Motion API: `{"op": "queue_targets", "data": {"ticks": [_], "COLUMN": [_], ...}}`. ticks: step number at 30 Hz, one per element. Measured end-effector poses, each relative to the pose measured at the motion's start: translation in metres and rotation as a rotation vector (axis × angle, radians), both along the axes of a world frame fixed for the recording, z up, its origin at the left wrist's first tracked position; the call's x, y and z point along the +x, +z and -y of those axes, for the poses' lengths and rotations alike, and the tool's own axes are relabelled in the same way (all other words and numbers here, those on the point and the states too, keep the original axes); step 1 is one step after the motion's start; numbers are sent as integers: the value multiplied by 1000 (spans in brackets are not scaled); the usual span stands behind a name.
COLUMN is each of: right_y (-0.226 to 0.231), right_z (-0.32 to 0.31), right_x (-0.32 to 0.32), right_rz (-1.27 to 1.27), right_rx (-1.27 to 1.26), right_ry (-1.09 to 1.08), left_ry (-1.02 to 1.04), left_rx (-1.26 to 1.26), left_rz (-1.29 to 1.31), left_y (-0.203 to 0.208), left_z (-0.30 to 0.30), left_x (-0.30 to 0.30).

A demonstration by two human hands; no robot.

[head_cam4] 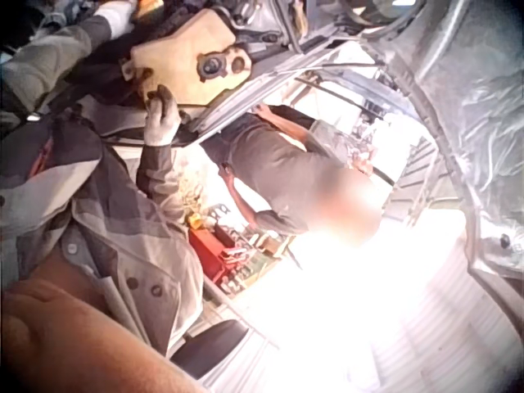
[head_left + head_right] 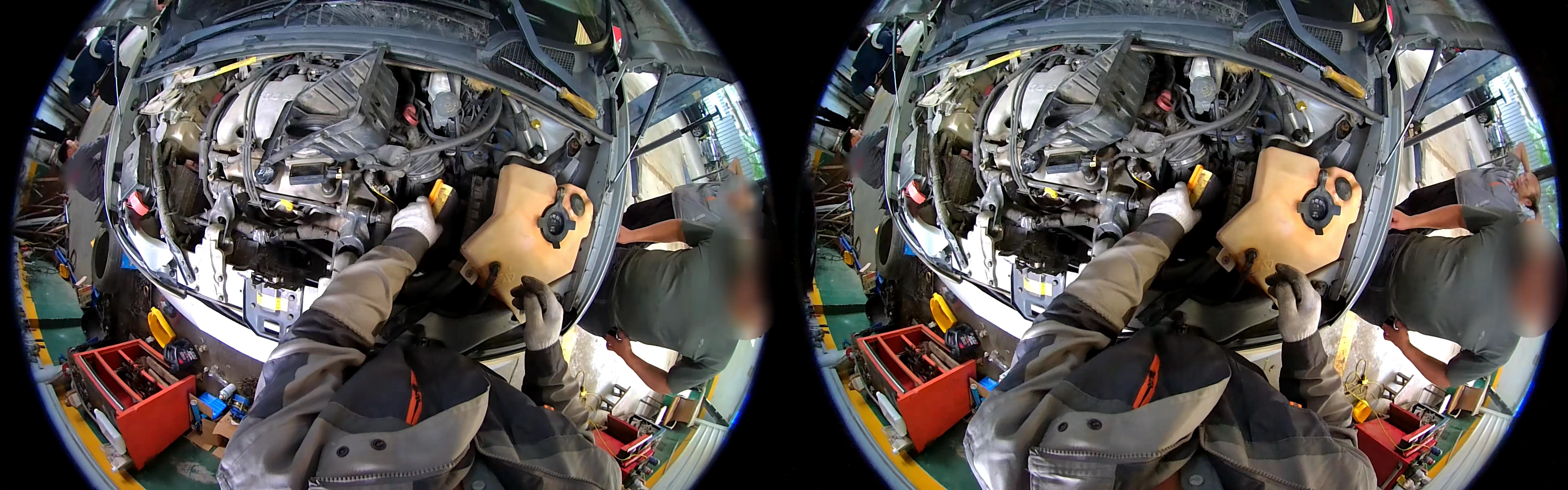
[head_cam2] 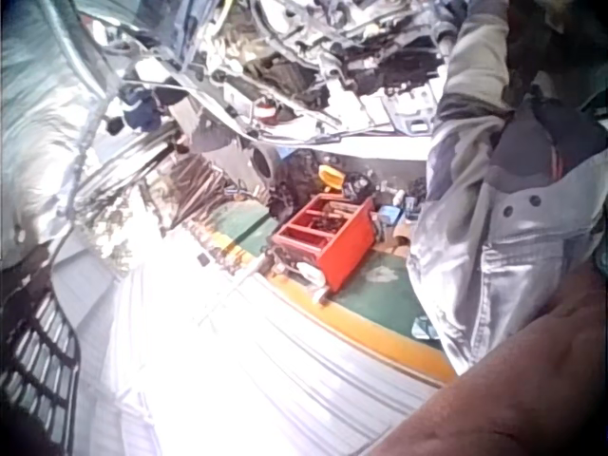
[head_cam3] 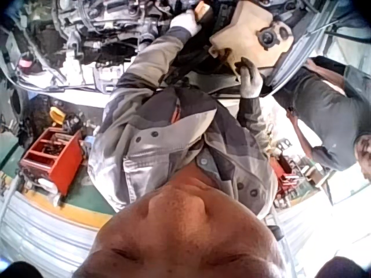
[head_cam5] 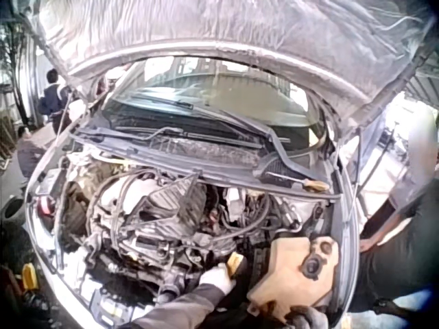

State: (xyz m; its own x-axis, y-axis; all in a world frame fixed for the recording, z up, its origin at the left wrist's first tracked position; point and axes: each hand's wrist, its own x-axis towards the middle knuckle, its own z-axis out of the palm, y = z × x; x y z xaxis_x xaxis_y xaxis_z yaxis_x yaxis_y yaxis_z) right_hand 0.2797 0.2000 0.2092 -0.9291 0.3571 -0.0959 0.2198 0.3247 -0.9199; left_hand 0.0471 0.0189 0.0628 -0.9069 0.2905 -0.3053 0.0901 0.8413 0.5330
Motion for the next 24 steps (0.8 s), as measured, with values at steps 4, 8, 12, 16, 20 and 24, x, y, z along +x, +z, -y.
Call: {"op": "queue_targets", "data": {"ticks": [4, 8, 12, 16, 20, 24], "right_y": [9, 13, 24, 17, 17, 17], "right_z": [9, 15, 29, 44, 77, 118], "right_x": [-3, 6, 20, 32, 44, 52], "right_rz": [-10, -50, -94, -148, -140, 13], "right_rx": [69, 81, 64, 83, -38, -53], "right_ry": [58, 130, 147, 252, 357, 514], "left_ry": [-9, 31, 165, 335, 734, 1156], "left_rx": [95, 161, 325, 1072, 1352, 1625], "left_rz": [-143, -286, -359, -180, -232, -160], "left_y": [58, 136, 213, 221, 171, 116], "left_z": [12, 59, 138, 251, 365, 434], "left_x": [6, 34, 80, 136, 219, 323]}}
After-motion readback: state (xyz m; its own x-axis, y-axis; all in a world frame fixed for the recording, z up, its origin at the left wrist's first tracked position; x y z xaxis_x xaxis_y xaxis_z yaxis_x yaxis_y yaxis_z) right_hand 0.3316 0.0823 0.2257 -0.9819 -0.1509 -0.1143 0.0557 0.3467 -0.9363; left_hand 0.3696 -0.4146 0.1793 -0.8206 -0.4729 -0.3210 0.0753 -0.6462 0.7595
